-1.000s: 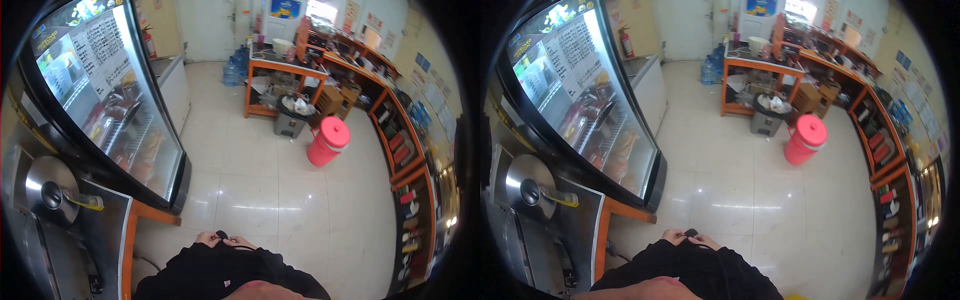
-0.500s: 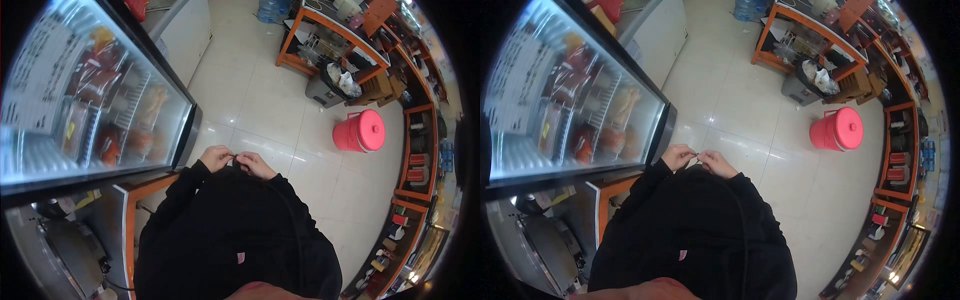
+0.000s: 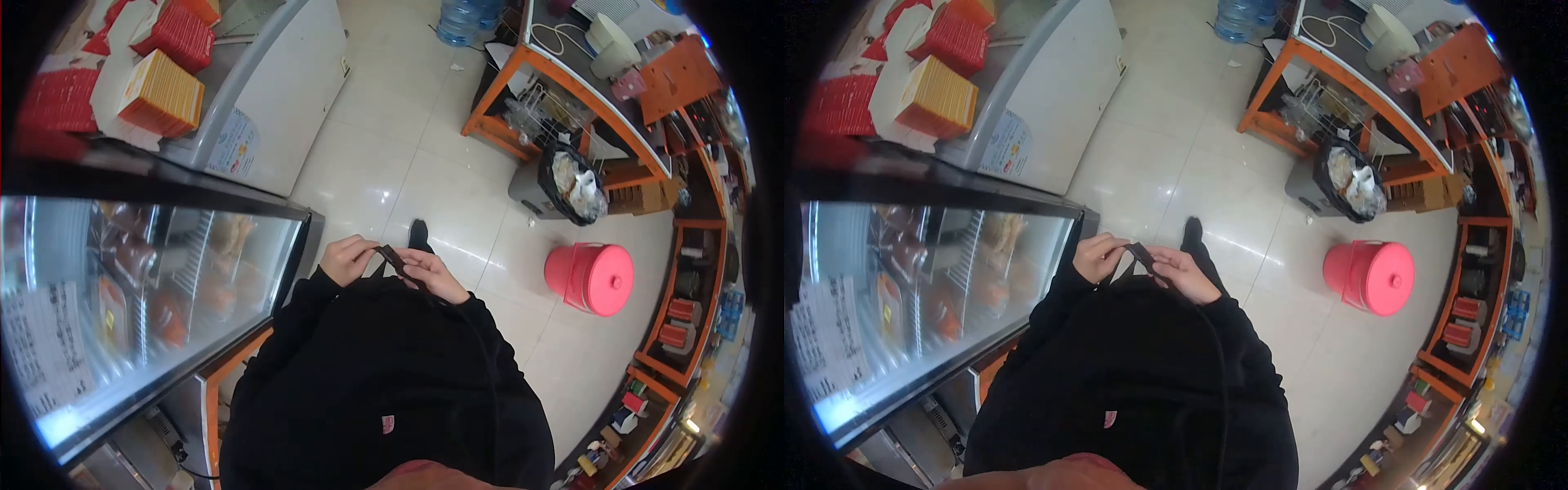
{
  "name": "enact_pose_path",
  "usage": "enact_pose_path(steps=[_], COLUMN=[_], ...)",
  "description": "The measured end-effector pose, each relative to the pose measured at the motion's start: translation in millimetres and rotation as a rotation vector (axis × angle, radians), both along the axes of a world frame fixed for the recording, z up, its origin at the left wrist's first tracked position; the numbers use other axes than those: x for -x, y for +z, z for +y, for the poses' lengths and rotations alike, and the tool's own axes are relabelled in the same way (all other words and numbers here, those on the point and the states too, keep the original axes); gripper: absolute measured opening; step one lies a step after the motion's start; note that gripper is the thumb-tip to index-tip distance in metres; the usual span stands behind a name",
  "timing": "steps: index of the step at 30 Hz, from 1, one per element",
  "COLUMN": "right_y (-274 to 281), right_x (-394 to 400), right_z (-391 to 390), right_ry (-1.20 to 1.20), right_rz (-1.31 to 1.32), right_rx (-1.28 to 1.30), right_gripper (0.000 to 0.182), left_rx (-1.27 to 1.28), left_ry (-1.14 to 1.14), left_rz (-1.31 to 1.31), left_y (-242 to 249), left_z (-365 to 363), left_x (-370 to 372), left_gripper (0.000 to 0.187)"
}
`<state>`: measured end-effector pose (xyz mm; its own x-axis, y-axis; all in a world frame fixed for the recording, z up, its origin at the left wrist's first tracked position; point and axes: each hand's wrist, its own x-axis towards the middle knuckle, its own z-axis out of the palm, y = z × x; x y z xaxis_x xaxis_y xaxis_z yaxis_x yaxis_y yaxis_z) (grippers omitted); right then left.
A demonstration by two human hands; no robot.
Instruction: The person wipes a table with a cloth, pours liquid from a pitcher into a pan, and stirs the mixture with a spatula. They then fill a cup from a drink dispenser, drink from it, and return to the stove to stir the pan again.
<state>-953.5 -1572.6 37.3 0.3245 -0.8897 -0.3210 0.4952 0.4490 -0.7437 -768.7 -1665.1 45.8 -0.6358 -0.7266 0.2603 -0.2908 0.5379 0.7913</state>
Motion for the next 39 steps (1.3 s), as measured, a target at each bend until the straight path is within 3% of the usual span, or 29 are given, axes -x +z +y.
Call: enact_pose_path(steps=[3, 6, 7, 10, 11, 13, 16, 20, 26, 28, 32, 34, 39], right_y=[22.6, 7.0, 3.0, 19.0, 15.1, 4.2, 0.7, 6.4, 20.5, 28.3, 14.0, 7.3, 8.3], right_x=[39.3, 67.7, 78.3, 96.3, 100.7, 109.3, 124.0, 133.2, 135.8, 134.5, 126.4, 119.4, 105.5], right_z=[-50.4, -95.7, -108.9, -149.2, -164.4, -196.1, -250.0, -330.0, -437.3, -459.1, -481.2, -490.8, -510.4], right_ry=[-0.033, 0.012, 0.088, 0.015, -0.014, -0.075, 0.016, 0.067, 0.157, 0.236, 0.1, 0.031, 0.116], right_rz=[0.063, 0.126, 0.269, 0.361, 0.471, 0.69, 0.74, 0.677, 0.607, 0.69, 0.588, 0.505, 0.696], right_rx=[0.088, 0.188, 0.156, 0.032, 0.119, 0.299, 0.344, 0.254, 0.154, 0.133, 0.111, 0.078, 0.106], right_gripper=[0.04, 0.041, 0.036, 0.032, 0.032, 0.031, 0.031, 0.024, 0.015, 0.015, 0.015, 0.016, 0.022], left_rx=[0.027, 0.023, 0.011, 0.009, 0.013, -0.093, -0.334, -0.66, -1.037, -0.925, -0.793, -0.891, -0.799], left_ry=[0.062, 0.107, 0.131, 0.17, 0.177, 0.199, 0.214, 0.152, 0.143, 0.243, 0.346, 0.299, 0.303], left_rz=[0.029, -0.001, -0.004, -0.022, -0.026, -0.028, -0.068, -0.035, 0.261, 0.173, 0.193, 0.181, 0.065], left_y=[7.4, 9.3, 8.0, 8.8, 8.5, 3.7, 4.8, -5.7, -3.5, -4.2, -8.2, -5.7, 1.3], left_z=[-44.6, -85.5, -95.0, -127.9, -140.0, -165.4, -212.2, -278.4, -372.8, -395.3, -430.1, -449.5, -468.2], left_x=[40.0, 69.1, 75.9, 93.1, 98.8, 107.5, 117.9, 116.9, 110.8, 112.0, 110.2, 102.1, 89.5], left_gripper=[0.011, 0.011, 0.011, 0.012, 0.013, 0.012, 0.01, 0.009, 0.006, 0.006, 0.009, 0.008, 0.008])
